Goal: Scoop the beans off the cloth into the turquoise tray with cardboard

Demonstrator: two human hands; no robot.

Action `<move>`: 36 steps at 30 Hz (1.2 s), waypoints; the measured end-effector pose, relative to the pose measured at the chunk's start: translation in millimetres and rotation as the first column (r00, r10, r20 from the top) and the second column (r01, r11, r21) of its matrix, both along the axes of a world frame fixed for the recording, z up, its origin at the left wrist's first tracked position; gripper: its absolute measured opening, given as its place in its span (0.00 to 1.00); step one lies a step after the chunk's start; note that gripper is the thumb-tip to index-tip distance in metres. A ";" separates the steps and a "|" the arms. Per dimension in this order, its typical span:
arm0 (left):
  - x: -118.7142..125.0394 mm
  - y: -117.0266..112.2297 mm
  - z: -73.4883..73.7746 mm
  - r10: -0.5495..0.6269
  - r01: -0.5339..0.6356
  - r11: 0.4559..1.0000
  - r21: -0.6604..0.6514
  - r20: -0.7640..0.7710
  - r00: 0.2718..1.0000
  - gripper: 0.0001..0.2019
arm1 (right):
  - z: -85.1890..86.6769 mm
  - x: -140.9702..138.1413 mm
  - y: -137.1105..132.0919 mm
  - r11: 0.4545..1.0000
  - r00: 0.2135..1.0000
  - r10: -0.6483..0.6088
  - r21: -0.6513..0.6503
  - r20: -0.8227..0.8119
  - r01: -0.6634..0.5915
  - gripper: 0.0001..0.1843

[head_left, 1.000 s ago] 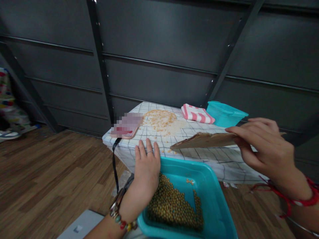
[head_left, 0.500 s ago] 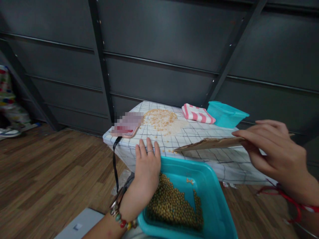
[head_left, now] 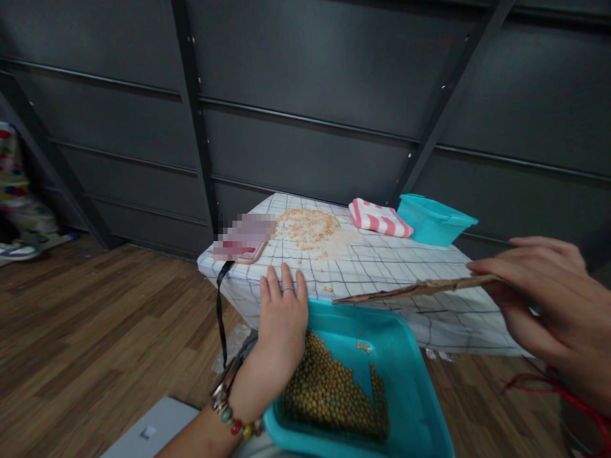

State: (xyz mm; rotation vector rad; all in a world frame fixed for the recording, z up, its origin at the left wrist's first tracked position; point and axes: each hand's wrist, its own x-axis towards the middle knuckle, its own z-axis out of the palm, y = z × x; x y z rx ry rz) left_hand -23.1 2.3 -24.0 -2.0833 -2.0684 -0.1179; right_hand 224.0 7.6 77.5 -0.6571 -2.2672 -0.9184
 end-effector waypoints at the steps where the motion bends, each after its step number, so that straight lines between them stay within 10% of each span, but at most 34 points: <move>1: 0.0 0.1 0.2 0.003 -0.003 1.000 -0.003 -0.007 1.000 0.25 | -0.3 -0.9 1.4 0.999 1.000 -0.004 0.032 -0.003 0.004 0.26; 36: -1.7 -1.0 -0.4 -0.005 0.005 1.000 0.001 0.021 1.000 0.26 | -5.2 -12.0 0.4 0.998 0.998 -0.059 -0.017 -0.007 0.059 0.34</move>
